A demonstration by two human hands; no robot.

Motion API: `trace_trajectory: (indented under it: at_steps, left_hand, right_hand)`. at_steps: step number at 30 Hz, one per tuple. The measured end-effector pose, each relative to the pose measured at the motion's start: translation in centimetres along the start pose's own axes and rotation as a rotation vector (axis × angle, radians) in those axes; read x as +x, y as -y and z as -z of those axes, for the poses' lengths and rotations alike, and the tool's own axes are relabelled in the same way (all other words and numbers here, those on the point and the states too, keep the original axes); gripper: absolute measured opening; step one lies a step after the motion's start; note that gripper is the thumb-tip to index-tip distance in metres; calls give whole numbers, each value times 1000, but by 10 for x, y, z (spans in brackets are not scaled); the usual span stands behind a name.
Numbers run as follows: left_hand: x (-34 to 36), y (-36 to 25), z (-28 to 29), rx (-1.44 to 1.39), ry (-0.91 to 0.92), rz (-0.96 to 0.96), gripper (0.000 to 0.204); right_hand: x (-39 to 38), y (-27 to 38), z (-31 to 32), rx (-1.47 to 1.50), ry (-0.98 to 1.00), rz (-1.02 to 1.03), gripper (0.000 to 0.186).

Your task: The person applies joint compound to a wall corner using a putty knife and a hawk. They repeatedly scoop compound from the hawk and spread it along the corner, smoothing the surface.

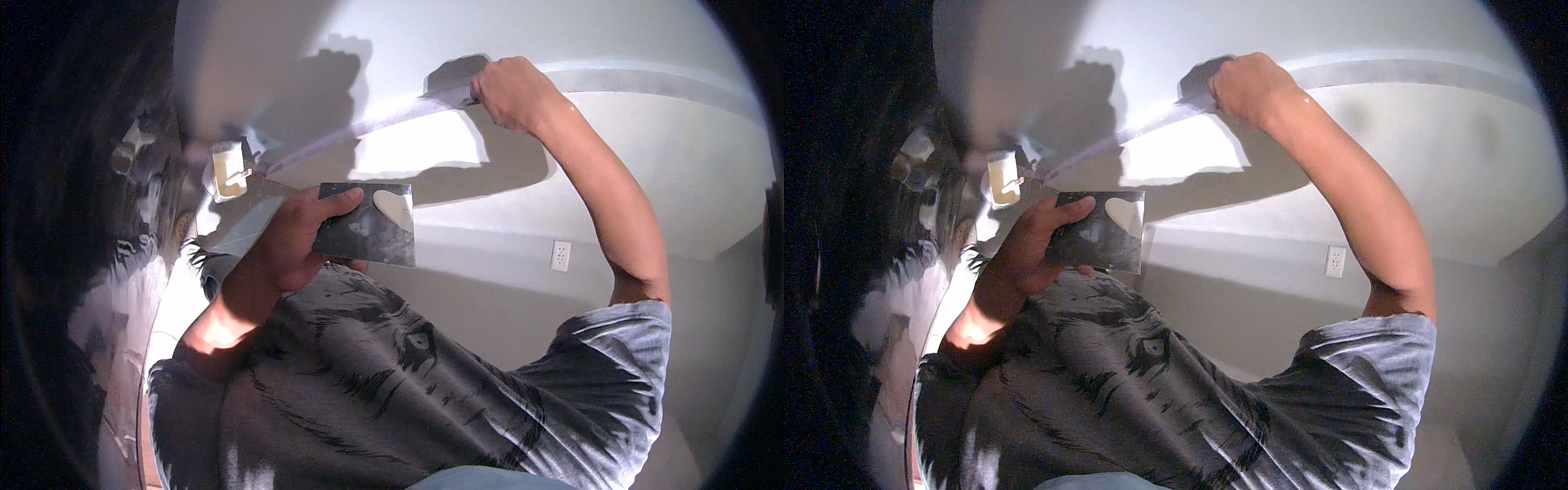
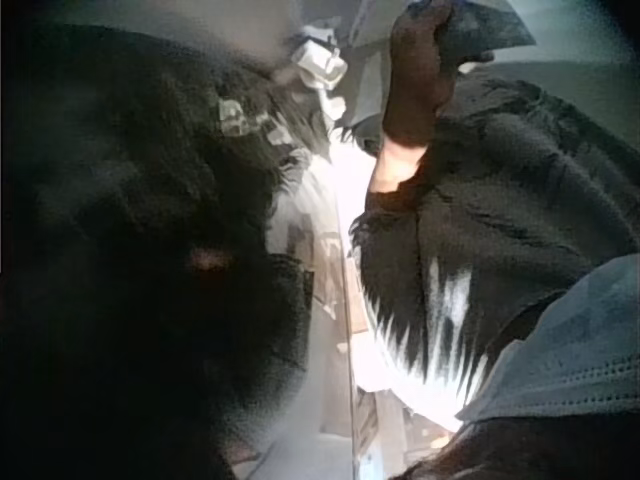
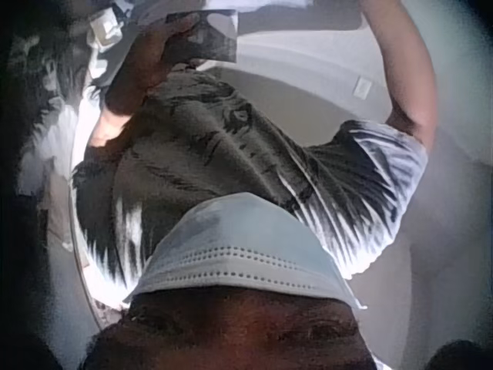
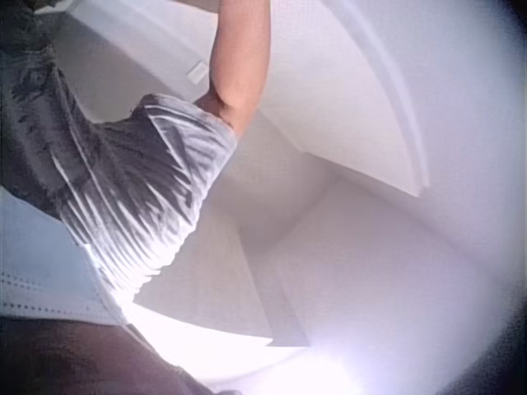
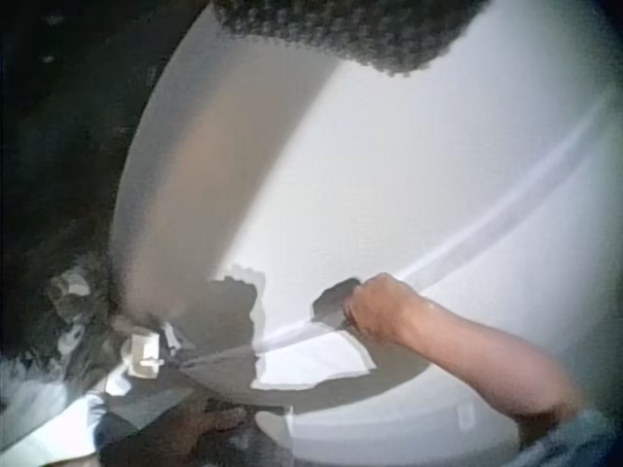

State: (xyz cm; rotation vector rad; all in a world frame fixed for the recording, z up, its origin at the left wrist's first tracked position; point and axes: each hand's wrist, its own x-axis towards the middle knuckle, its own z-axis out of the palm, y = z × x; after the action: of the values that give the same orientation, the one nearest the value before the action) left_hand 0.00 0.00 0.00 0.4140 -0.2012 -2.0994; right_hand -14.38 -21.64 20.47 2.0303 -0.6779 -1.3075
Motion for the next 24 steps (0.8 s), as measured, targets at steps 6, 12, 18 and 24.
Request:
trace_trajectory:
  at_steps: [6,12,18,24]
  left_hand:
    - [-11,-5,-8,-12,-77,-24,32]
    - [-16,-3,1,27,18,-70,35]
    - [-28,3,-10,5,-58,-52,36]
    - [-21,0,-13,13,-81,-53,36]
  right_hand:
    - [-19,5,21,148,-55,16,24]
    - [0,-9,42,91,-209,-39,27]
    - [30,-16,11,197,-133,-35,29]
    - [47,-21,-9,125,-138,0,19]
